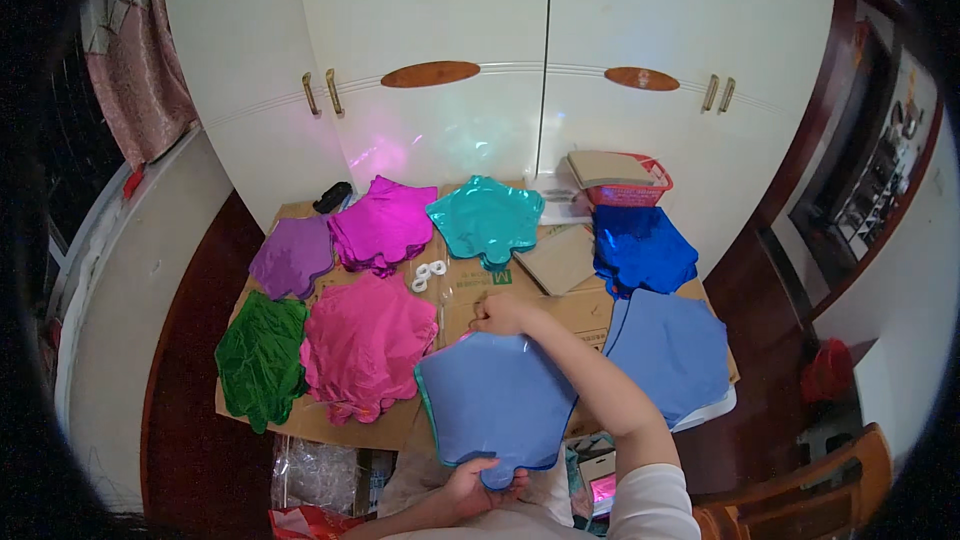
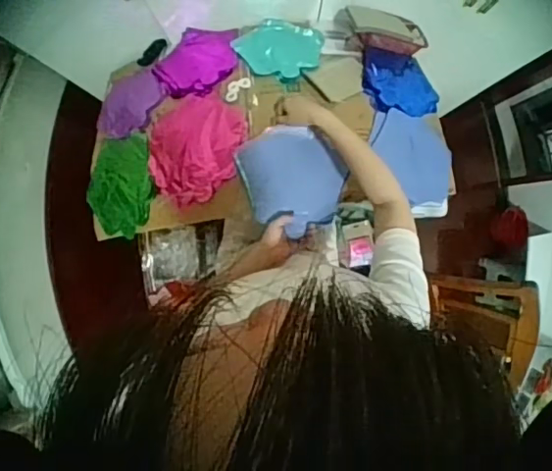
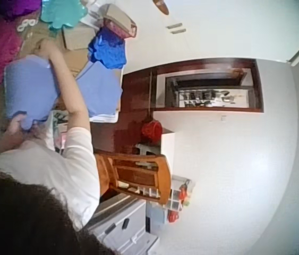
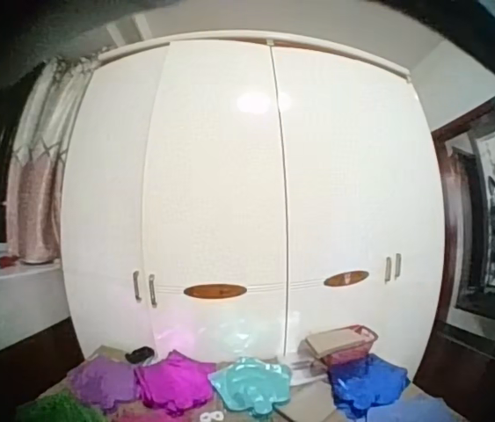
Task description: Folding foil balloons and inserting them along with cardboard backing into plastic sleeves.
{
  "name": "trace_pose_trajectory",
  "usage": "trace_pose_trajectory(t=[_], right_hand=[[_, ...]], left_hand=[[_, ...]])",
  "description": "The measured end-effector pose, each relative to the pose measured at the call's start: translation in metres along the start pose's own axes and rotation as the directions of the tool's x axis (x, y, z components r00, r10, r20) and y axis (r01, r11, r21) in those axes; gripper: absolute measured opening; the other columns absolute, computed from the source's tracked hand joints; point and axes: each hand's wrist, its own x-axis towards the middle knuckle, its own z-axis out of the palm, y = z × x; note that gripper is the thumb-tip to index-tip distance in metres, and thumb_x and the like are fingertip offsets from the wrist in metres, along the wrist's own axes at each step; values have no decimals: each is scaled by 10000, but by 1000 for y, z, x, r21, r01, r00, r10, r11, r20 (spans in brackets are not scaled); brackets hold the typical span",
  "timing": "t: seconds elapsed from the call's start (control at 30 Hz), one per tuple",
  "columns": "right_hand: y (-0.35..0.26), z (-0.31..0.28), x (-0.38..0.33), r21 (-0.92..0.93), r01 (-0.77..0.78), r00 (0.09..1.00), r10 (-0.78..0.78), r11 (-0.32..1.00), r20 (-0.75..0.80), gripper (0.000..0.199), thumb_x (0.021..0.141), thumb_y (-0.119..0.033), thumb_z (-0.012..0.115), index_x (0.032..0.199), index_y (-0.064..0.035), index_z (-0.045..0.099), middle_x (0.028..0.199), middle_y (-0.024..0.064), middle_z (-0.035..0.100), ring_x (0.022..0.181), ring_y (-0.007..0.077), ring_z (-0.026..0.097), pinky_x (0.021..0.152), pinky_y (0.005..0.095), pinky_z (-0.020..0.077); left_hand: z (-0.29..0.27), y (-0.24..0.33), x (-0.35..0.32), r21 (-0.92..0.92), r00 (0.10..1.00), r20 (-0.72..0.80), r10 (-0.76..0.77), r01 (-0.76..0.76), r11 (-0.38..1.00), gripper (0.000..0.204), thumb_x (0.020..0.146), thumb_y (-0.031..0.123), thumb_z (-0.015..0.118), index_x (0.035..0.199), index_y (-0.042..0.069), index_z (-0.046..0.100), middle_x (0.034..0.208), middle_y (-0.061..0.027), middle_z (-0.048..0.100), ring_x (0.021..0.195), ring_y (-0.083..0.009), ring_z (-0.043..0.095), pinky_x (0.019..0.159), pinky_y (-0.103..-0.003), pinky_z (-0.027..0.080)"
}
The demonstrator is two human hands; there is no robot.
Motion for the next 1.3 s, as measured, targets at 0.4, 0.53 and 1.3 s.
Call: trace_pose_trajectory(t=[0.4, 0.53, 1.3], right_hand=[[5, -8, -8, 116, -240, 959, 254, 964, -124, 434, 838, -454, 532, 900, -54, 688, 919, 201, 660, 869, 361, 632, 778, 444, 497], [10, -1, -6, 26, -268, 948, 268, 963, -172, 404, 799, -442, 562, 902, -77, 700, 908, 204, 658, 871, 368, 630, 782, 454, 497], [22, -11, -18, 137, -229, 959, 247, 964, -141, 393, 800, -447, 616, 892, -71, 682, 851, 183, 662, 821, 346, 638, 729, 427, 493]], left_hand=[[-25, -9, 15, 48, 998, 22, 52, -53, 997, 453, 962, 402, 424, 1128, -16, 481, 957, -136, 598, 880, -247, 599, 857, -412, 481], [-24, -10, 15, 29, 997, -62, 37, -35, 999, 558, 945, 461, 416, 1197, -35, 459, 1003, -157, 602, 904, -273, 597, 870, -417, 473], [21, 0, 6, 3, 999, -6, -40, 40, 999, 198, 921, 219, 500, 942, 24, 480, 830, -82, 543, 700, -182, 481, 649, -296, 407]])
